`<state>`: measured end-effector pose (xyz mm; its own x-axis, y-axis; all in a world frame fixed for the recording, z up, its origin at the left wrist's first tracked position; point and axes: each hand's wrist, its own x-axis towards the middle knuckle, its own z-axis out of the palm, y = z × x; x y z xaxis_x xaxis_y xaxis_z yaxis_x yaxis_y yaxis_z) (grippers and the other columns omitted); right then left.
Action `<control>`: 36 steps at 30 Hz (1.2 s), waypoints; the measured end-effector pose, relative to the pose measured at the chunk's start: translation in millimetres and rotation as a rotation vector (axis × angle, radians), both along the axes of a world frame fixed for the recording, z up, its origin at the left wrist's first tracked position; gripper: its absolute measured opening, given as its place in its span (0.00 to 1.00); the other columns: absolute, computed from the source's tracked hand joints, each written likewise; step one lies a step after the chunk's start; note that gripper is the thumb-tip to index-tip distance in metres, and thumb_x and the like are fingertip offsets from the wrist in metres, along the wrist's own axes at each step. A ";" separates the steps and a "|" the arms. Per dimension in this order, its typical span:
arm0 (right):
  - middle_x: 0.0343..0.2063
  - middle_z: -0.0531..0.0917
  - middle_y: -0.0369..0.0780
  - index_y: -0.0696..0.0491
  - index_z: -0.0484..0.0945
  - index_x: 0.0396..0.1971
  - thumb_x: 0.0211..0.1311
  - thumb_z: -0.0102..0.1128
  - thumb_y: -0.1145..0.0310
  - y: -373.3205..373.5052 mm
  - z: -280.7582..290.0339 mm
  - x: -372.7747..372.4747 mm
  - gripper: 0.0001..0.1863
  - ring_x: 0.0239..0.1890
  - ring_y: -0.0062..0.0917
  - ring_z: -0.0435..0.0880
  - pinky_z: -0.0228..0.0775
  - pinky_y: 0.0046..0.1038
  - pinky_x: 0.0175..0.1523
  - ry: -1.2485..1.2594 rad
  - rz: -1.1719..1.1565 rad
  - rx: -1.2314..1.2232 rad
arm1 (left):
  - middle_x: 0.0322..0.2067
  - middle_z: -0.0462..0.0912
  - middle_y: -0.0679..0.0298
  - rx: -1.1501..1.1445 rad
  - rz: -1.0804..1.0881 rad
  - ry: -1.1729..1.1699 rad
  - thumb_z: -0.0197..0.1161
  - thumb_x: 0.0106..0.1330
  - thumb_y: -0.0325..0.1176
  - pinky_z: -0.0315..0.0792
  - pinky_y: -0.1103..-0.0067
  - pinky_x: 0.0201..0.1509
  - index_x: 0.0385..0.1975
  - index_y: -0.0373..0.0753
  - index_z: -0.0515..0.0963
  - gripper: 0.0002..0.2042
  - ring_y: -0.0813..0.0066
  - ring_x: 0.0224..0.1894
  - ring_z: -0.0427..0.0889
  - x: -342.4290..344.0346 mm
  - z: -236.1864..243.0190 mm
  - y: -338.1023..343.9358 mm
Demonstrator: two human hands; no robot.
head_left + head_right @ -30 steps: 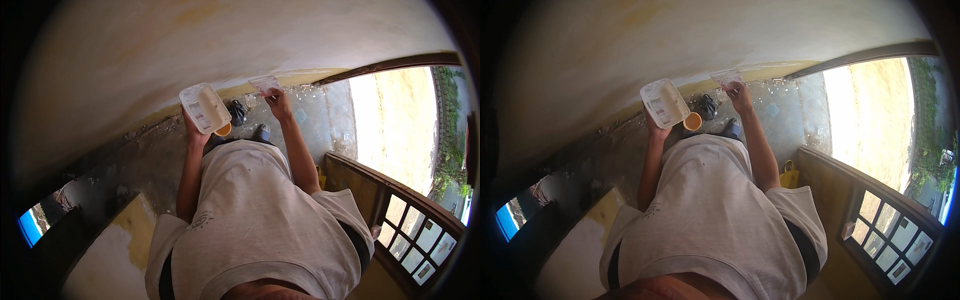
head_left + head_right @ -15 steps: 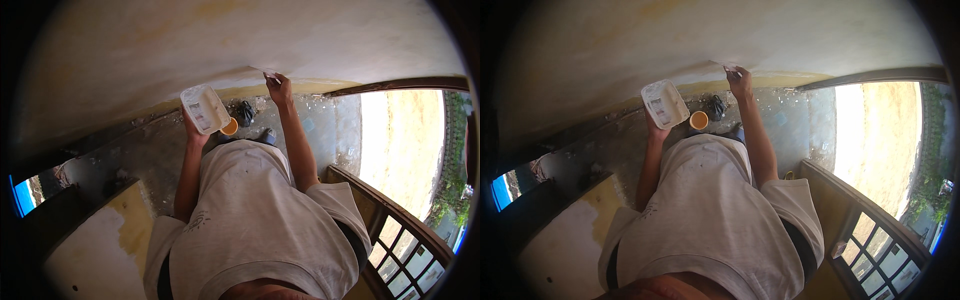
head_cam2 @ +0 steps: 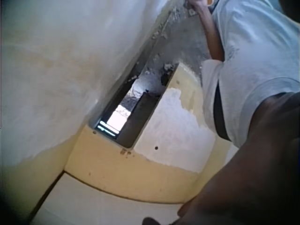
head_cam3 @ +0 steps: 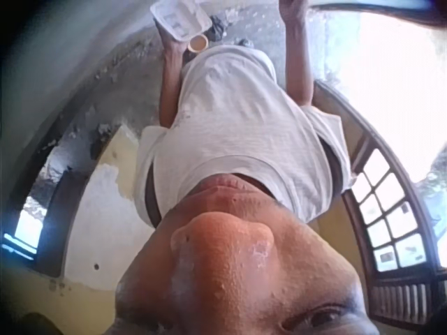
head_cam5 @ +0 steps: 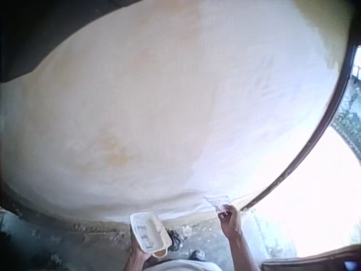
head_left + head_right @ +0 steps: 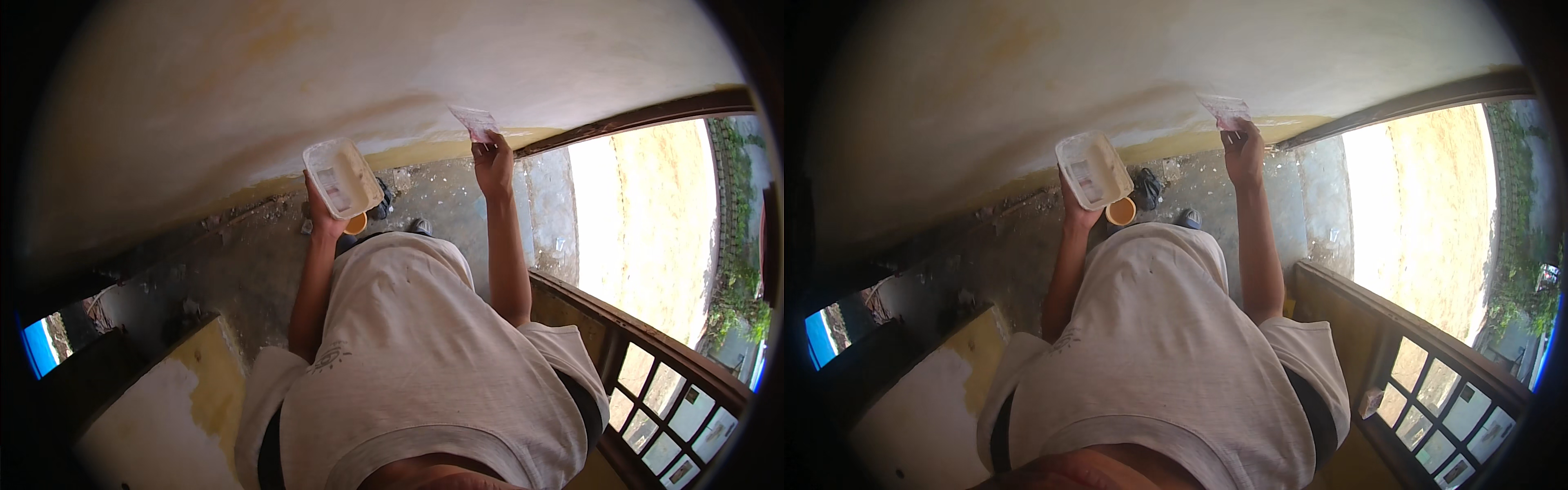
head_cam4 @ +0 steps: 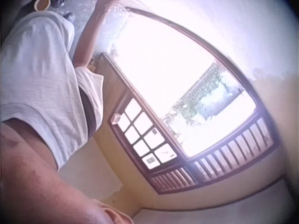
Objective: The person applies a white plaster substance to a wall using a putty knife. They hold a container of the plaster in one hand and repeatedly scoop the substance onto the putty knife to spread it across a yellow-painted wall surface.
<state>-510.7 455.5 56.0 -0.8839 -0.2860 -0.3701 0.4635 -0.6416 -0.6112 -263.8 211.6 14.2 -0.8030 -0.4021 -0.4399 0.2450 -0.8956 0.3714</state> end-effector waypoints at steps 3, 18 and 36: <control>0.40 0.81 0.47 0.65 0.74 0.43 0.70 0.51 0.74 -19.2 -35.6 -3.5 0.09 0.47 0.35 0.82 0.79 0.32 0.56 0.249 0.300 0.293 | 0.58 0.77 0.60 0.011 0.004 0.022 0.49 0.71 0.66 0.73 0.60 0.65 0.66 0.42 0.68 0.36 0.60 0.59 0.78 -7.3 19.5 4.7; 0.43 0.81 0.42 0.56 0.75 0.45 0.68 0.52 0.71 13.0 -25.3 -6.1 0.10 0.51 0.33 0.82 0.76 0.38 0.56 0.037 0.266 0.104 | 0.56 0.80 0.61 0.067 0.107 0.079 0.49 0.74 0.56 0.74 0.57 0.63 0.62 0.43 0.72 0.26 0.59 0.57 0.80 -7.3 34.6 12.6; 0.39 0.84 0.49 0.62 0.74 0.40 0.67 0.50 0.76 -71.4 -158.7 -83.7 0.06 0.48 0.34 0.81 0.76 0.32 0.56 -0.201 0.306 0.038 | 0.55 0.80 0.64 -0.011 0.255 -0.101 0.52 0.73 0.50 0.74 0.59 0.63 0.61 0.47 0.73 0.21 0.61 0.58 0.80 9.5 -9.7 8.4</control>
<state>-594.4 384.1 -102.8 -0.6678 -0.5090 -0.5432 0.7440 -0.4332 -0.5087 -254.3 220.0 4.5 -0.6273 -0.5908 -0.5074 0.4234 -0.8056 0.4144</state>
